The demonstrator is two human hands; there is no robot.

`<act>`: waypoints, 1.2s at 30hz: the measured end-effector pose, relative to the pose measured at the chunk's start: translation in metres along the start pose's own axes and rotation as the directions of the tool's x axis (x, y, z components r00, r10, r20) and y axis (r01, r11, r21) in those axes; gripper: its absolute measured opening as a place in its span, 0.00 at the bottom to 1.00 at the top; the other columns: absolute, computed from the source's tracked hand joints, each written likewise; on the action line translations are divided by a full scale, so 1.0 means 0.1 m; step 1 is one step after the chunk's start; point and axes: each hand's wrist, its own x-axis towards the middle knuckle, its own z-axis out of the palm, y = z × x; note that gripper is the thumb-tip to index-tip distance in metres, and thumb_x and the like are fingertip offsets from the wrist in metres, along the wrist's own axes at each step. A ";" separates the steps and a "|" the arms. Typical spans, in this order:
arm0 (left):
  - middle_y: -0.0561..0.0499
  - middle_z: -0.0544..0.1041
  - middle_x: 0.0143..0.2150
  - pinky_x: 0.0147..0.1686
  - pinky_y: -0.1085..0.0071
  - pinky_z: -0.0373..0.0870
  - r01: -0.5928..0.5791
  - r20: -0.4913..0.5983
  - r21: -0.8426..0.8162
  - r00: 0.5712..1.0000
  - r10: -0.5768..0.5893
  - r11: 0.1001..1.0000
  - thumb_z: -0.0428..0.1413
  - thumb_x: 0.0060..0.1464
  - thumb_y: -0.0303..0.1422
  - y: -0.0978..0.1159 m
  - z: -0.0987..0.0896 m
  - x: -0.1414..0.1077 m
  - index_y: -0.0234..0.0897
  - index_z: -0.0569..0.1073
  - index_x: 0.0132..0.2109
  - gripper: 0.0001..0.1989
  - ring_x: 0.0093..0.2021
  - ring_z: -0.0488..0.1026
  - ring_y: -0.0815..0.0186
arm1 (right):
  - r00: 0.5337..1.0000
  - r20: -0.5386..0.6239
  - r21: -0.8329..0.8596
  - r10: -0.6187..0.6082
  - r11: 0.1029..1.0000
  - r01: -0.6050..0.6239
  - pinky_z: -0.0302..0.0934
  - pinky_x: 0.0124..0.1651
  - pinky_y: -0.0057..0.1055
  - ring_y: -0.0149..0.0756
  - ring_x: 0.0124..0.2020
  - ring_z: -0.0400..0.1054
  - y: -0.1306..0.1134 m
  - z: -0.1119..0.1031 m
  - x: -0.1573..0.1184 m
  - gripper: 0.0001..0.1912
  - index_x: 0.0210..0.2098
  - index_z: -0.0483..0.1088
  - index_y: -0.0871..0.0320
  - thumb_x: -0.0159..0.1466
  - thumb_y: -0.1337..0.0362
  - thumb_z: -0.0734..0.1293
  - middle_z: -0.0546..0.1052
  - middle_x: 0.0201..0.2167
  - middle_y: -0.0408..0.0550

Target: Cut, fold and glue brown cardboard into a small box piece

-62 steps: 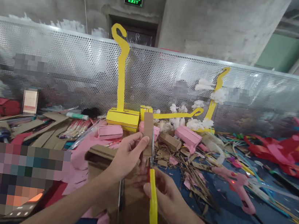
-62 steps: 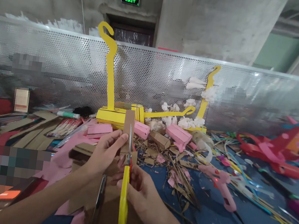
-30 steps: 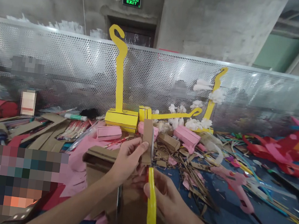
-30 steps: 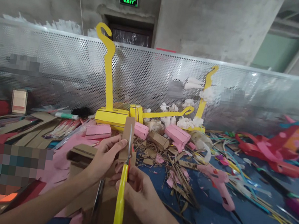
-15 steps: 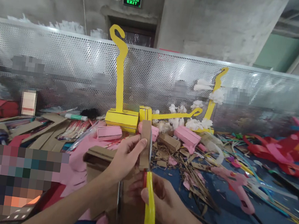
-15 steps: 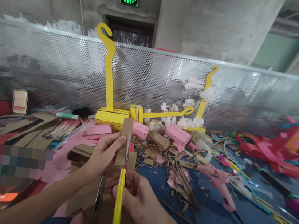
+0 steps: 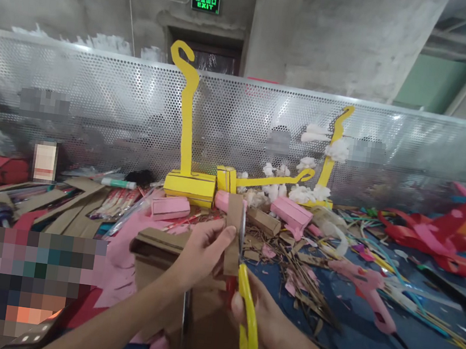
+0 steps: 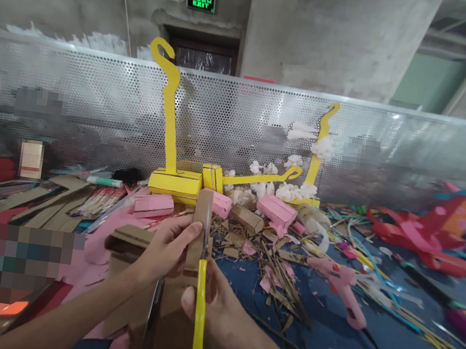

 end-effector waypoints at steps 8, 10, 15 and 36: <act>0.59 0.62 0.19 0.16 0.77 0.54 -0.010 -0.080 -0.046 0.997 0.006 0.999 0.56 0.61 0.49 -0.06 0.02 -0.01 0.38 0.65 0.28 0.21 0.16 0.58 0.74 | 0.997 0.071 -0.013 0.014 1.000 -0.013 0.67 0.55 0.37 0.42 0.48 0.74 -0.06 -0.02 0.03 0.25 0.48 0.76 0.55 0.59 0.45 0.75 0.80 0.45 0.53; 0.59 0.63 0.20 0.17 0.78 0.54 -0.006 -0.094 -0.068 0.996 -0.001 0.998 0.56 0.61 0.48 -0.06 0.03 -0.03 0.37 0.66 0.28 0.21 0.18 0.59 0.75 | 0.996 0.089 -0.023 0.002 1.000 0.000 0.66 0.54 0.35 0.41 0.47 0.74 -0.06 0.00 0.03 0.25 0.48 0.76 0.56 0.61 0.45 0.74 0.80 0.45 0.53; 0.58 0.63 0.21 0.19 0.78 0.54 -0.005 -0.114 -0.077 0.993 -0.004 0.997 0.56 0.60 0.47 -0.05 0.05 -0.04 0.37 0.66 0.28 0.20 0.20 0.58 0.75 | 0.992 0.120 -0.068 -0.034 0.997 0.043 0.66 0.52 0.33 0.39 0.46 0.74 -0.09 0.03 0.04 0.23 0.47 0.76 0.58 0.63 0.46 0.72 0.80 0.45 0.53; 0.58 0.62 0.16 0.14 0.76 0.51 0.041 -0.053 -0.086 0.998 -0.046 0.995 0.54 0.60 0.50 -0.02 0.02 0.00 0.38 0.67 0.27 0.22 0.14 0.57 0.73 | 0.996 -0.073 -0.011 0.051 0.999 -0.052 0.70 0.48 0.34 0.42 0.42 0.75 0.03 -0.01 0.01 0.36 0.51 0.74 0.51 0.48 0.42 0.80 0.80 0.41 0.50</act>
